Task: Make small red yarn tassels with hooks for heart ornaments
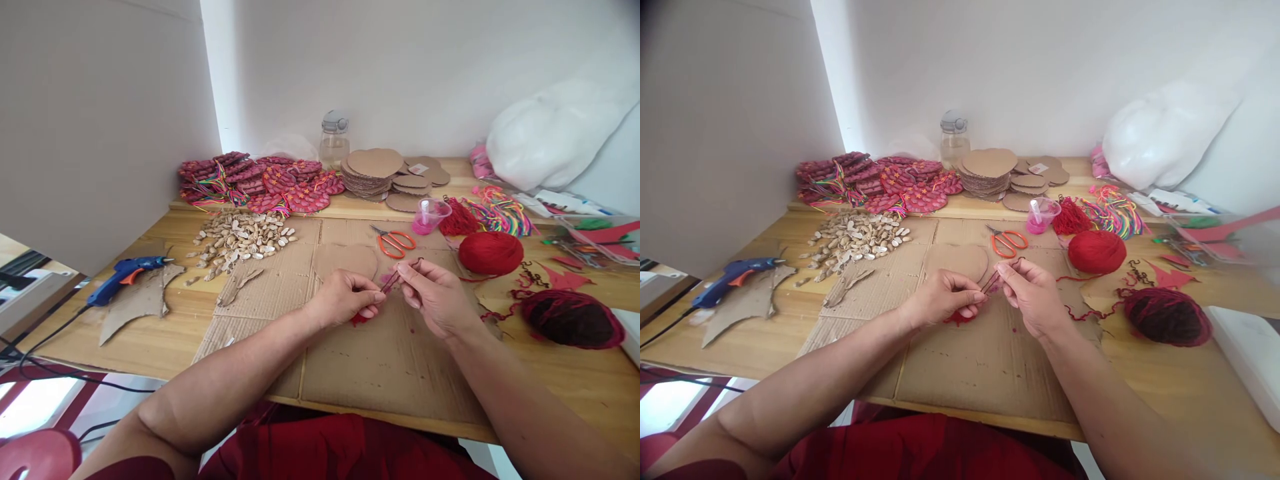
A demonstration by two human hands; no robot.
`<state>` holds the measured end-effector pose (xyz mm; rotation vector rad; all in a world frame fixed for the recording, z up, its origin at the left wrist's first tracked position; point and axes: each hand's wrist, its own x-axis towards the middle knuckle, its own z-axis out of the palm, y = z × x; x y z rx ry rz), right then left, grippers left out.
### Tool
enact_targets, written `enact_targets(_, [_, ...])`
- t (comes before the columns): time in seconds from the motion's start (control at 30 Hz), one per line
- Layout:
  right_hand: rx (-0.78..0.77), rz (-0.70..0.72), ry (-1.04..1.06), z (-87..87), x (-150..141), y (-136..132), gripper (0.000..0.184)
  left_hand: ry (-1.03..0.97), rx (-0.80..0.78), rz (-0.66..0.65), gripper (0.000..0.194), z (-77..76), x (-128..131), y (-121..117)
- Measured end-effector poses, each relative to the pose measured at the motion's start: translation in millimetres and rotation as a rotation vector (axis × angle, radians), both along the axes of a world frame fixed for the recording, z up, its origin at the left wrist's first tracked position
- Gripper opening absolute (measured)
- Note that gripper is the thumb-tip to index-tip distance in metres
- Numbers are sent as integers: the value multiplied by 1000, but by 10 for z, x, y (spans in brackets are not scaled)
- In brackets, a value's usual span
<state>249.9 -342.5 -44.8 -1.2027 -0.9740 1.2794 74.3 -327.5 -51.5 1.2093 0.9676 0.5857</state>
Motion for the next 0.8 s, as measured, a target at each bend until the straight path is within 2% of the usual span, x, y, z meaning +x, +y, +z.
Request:
enact_targets(0.3, [35, 17, 5, -41, -13, 10, 33, 30, -1, -46, 20, -24, -26, 29])
enact_targets(0.5, [42, -37, 75, -4, 45, 62, 38, -66, -74, -49, 20, 27, -11, 13])
enact_targets(0.67, [-86, 11, 33, 5, 127, 84, 40, -235, -192, 23, 27, 67, -23, 44])
enact_targets(0.8, [-238, 200, -176, 89, 304, 70, 51, -326, -247, 78, 26, 77, -61, 109])
